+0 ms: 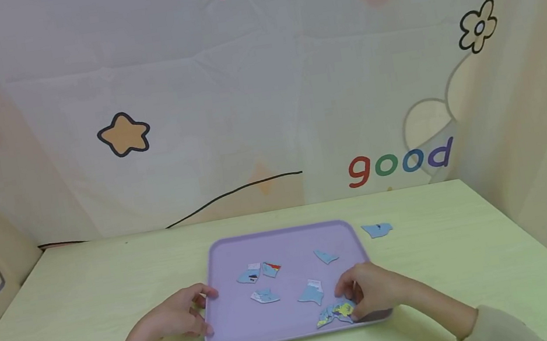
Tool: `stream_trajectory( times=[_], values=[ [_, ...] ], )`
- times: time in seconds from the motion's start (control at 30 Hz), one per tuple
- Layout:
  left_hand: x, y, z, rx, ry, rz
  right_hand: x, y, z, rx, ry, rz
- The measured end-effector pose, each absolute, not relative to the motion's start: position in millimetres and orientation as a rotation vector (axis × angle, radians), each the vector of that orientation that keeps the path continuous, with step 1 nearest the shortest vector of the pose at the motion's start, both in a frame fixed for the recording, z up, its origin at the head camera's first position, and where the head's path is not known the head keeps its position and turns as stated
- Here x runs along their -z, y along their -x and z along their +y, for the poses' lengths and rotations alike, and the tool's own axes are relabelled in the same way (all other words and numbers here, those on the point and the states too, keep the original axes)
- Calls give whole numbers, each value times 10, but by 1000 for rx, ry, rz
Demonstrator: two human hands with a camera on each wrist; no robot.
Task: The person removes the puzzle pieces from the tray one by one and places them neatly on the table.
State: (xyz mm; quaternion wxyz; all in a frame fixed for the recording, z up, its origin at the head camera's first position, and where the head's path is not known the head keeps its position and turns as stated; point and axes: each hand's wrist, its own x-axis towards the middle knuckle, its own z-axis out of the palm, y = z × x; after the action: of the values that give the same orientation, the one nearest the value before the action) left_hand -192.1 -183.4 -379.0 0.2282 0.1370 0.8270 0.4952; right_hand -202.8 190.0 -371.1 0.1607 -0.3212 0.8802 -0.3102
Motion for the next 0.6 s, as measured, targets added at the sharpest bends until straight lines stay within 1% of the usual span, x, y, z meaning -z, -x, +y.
stream_trajectory(
  times=[0.6],
  values=[
    [3804,1924,-1849,-1334,-391,2308,3692,1993,1877,833,962,2533]
  ],
)
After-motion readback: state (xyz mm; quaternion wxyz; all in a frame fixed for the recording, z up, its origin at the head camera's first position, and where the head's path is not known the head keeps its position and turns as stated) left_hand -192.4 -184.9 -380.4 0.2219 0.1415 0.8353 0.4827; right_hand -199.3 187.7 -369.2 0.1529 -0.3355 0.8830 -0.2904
